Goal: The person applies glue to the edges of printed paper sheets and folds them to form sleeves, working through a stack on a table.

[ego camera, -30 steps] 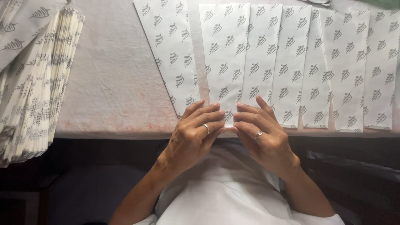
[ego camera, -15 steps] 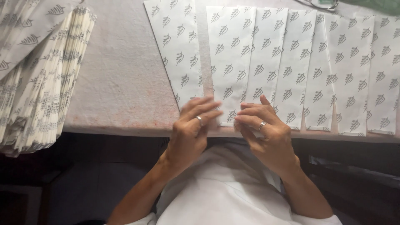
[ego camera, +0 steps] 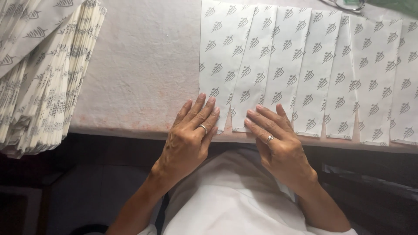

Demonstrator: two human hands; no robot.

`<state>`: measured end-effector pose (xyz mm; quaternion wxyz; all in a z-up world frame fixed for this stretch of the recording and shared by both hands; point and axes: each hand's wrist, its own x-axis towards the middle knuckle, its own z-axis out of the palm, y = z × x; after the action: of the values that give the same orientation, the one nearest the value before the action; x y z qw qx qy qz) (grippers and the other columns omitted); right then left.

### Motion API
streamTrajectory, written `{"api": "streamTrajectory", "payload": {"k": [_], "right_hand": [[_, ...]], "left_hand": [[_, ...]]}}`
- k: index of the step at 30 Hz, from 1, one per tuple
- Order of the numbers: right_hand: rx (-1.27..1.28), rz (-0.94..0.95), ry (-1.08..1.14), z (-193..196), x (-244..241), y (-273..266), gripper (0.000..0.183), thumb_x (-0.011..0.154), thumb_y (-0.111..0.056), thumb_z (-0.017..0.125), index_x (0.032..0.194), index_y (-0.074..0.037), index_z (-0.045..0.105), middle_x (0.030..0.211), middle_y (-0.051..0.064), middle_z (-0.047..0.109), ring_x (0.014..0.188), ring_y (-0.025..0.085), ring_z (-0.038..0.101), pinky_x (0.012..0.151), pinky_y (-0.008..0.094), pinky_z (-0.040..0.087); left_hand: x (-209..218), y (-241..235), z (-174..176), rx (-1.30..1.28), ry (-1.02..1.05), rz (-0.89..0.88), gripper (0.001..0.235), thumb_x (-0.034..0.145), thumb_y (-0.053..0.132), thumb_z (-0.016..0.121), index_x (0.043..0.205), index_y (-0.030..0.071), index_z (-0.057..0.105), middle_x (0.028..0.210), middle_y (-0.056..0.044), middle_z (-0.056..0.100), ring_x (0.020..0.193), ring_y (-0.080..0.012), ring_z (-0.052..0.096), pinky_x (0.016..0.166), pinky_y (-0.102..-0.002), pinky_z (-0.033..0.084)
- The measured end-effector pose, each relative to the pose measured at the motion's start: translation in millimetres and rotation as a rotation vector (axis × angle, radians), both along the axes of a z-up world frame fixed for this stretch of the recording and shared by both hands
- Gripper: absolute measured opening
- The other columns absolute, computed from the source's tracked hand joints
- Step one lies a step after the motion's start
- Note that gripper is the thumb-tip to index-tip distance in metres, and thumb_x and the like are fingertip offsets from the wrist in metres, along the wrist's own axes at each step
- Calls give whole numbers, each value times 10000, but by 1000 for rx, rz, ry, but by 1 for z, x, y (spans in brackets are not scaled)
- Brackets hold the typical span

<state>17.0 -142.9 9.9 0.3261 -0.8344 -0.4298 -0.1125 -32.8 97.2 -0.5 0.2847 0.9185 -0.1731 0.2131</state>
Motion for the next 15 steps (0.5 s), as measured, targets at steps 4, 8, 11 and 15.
{"api": "streamTrajectory", "payload": {"k": [4,8,11,15], "right_hand": [[-5,2,-11,4,-2,4,341,990,100,619,1310,-16,628,1379,178,646,1361,405,585,1276,617,314],[26,-8,27,8,-5,12,385,972,158,549,1319,5,612,1427,217,592,1384,431,554,1270,637,340],[121,53,45,12,-3,24,365,998,140,541,1335,9,593,1423,240,586,1382,456,570,1270,651,348],[191,162,55,16,-4,46,329,933,8,769,1233,39,637,1317,244,643,1331,440,604,1246,643,364]], "left_hand": [[4,-9,-4,40,-40,58,313,1008,54,683,1297,-65,675,1443,-237,587,1410,-408,503,1205,-513,376],[6,-10,-3,79,-62,64,325,1037,93,653,1317,-72,653,1443,-261,580,1407,-435,497,1187,-520,400],[5,-4,-1,-26,-73,12,324,1029,112,684,1294,-73,657,1438,-252,581,1411,-434,496,1193,-536,400],[-3,11,2,-150,-62,-72,373,974,114,778,1292,-32,646,1413,-213,613,1403,-414,530,1227,-554,385]]}}
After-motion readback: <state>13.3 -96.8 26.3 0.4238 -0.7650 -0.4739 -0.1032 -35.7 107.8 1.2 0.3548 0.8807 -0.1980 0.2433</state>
